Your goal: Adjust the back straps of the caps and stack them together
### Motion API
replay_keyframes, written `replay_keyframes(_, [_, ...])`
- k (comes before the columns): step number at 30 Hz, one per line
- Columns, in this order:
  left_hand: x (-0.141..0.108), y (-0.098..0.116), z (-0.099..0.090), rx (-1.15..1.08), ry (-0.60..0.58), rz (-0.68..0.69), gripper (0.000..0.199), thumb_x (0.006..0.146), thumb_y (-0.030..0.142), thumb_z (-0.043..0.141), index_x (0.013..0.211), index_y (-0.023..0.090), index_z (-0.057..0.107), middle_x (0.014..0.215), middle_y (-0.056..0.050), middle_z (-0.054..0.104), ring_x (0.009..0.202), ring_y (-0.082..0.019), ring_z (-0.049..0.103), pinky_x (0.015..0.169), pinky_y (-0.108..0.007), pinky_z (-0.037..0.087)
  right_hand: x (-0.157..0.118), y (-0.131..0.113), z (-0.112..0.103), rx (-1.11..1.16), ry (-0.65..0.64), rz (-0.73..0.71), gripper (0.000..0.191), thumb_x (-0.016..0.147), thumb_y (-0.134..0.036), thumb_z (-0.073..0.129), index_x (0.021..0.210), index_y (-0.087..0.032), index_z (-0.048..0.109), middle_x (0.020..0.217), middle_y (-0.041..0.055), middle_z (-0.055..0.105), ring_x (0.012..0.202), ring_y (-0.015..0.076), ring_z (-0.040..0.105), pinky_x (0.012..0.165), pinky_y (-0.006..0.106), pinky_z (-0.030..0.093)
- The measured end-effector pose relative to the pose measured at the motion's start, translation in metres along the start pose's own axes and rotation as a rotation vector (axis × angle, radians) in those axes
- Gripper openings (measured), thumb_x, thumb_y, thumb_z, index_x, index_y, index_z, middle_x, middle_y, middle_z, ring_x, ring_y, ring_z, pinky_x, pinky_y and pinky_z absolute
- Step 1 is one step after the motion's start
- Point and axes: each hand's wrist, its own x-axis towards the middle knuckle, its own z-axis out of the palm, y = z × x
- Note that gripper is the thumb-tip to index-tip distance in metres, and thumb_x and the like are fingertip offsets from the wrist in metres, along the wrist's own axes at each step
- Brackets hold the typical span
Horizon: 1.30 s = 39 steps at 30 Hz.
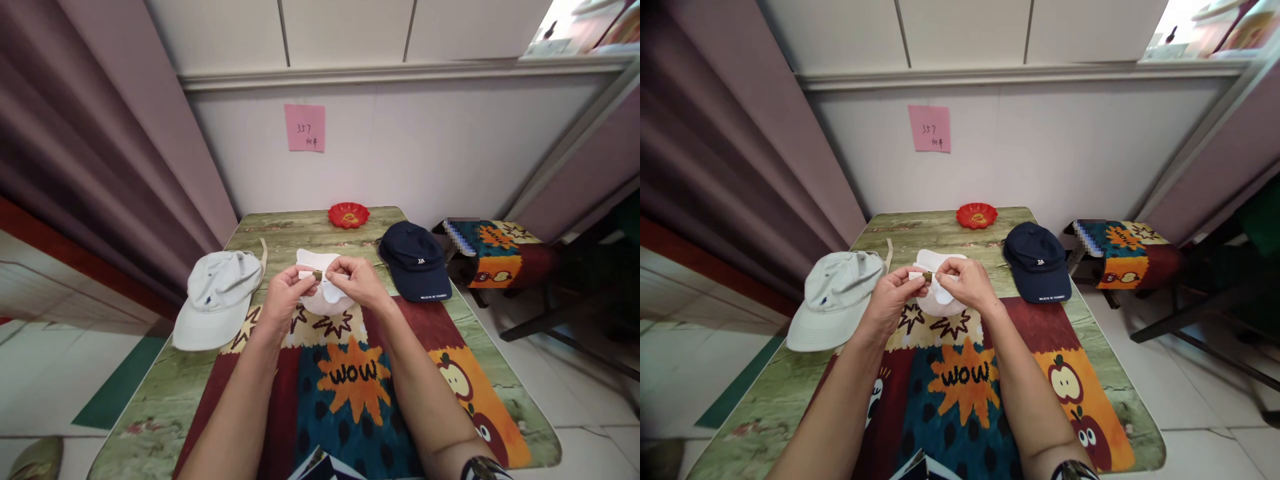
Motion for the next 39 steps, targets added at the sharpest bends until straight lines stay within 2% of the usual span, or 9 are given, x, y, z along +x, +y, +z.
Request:
replay_keyframes(6, [0.002,-0.002,0.001,0.028,-0.004,-0.002,0.033,0.065,0.032,0.083,0.088,0.012,0.072,0.07,-0.003,0.071,0.062,-0.012,0.062,0.066,-0.023,0.048,0.0,0.001,0.001,-0.012,-0.018,0.003,0.017,0.081,-0.032,0.064,0.078,-0.017,0.071,0.071,-0.0004,0.068,0.063,0.0112,0.055,0.058,0.021,0.035])
replay_keyframes(12, [-0.002,0.005,0.006,0.093,0.0,0.007,0.031,0.063,0.033,0.083,0.085,0.014,0.072,0.066,-0.002,0.067,0.059,-0.012,0.058,0.06,-0.023,0.045,0.001,0.002,0.002,-0.033,-0.059,-0.057,0.018,0.081,-0.036,0.069,0.089,-0.021,0.076,0.087,0.001,0.076,0.081,0.0175,0.066,0.071,0.024,0.042])
replay_keyframes(15, [-0.003,0.011,0.004,0.191,0.025,0.076,0.028,0.065,0.034,0.081,0.084,0.015,0.073,0.066,-0.001,0.065,0.057,-0.012,0.054,0.055,-0.022,0.041,0.0,0.003,0.002,-0.029,-0.047,-0.056,0.019,0.084,-0.035,0.066,0.091,-0.022,0.077,0.091,0.0023,0.077,0.085,0.0194,0.068,0.075,0.025,0.044])
replay_keyframes(18, [0.0,0.02,0.0,0.339,0.067,0.202,0.031,0.064,0.03,0.082,0.092,0.019,0.074,0.08,-0.002,0.067,0.051,-0.008,0.047,0.048,-0.021,0.036,0.0,0.004,0.003,-0.037,-0.042,-0.04,0.02,0.083,-0.035,0.066,0.092,-0.021,0.077,0.09,0.0025,0.077,0.082,0.0196,0.068,0.072,0.025,0.044])
replay_keyframes(22, [0.007,0.03,-0.005,0.468,-0.156,0.179,0.039,0.064,0.029,0.082,0.101,0.02,0.076,0.097,-0.005,0.068,0.052,-0.009,0.049,0.048,-0.022,0.039,0.0,0.002,0.003,-0.053,-0.046,-0.042,0.021,0.082,-0.034,0.066,0.094,-0.021,0.077,0.088,0.0019,0.076,0.078,0.0186,0.067,0.07,0.025,0.044])
replay_keyframes(26, [0.018,0.033,-0.013,0.445,-0.305,0.078,0.028,0.07,0.036,0.078,0.091,0.017,0.076,0.078,-0.004,0.067,0.055,-0.012,0.053,0.048,-0.022,0.04,0.0,0.005,-0.008,-0.004,-0.125,-0.054,0.024,0.085,-0.036,0.063,0.099,-0.021,0.077,0.094,0.0029,0.076,0.085,0.0191,0.067,0.075,0.026,0.045])
replay_keyframes(32, [0.035,0.034,-0.034,0.371,-0.422,-0.105,0.029,0.065,0.035,0.082,0.086,0.016,0.076,0.053,0.0,0.057,0.043,-0.011,0.048,0.041,-0.02,0.039,0.001,0.022,-0.029,0.169,-0.173,0.013,0.054,0.099,-0.05,0.036,0.101,-0.013,0.075,0.086,0.0078,0.073,0.08,0.0177,0.064,0.072,0.027,0.046])
replay_keyframes(35, [0.038,0.038,-0.037,0.374,-0.47,-0.149,0.032,0.065,0.035,0.083,0.091,0.017,0.076,0.051,0.0,0.057,0.044,-0.013,0.052,0.042,-0.022,0.044,0.001,0.023,-0.029,0.151,-0.227,0.005,0.042,0.093,-0.049,0.051,0.094,-0.014,0.076,0.09,0.0064,0.073,0.081,0.0173,0.063,0.07,0.025,0.045])
replay_keyframes(39, [0.036,0.043,-0.033,0.408,-0.524,-0.133,0.031,0.068,0.036,0.081,0.092,0.017,0.076,0.054,-0.002,0.06,0.048,-0.014,0.056,0.047,-0.023,0.047,0.001,0.019,-0.021,0.142,-0.254,0.058,0.032,0.081,-0.043,0.069,0.094,-0.015,0.076,0.079,0.0029,0.071,0.069,0.014,0.059,0.061,0.022,0.04])
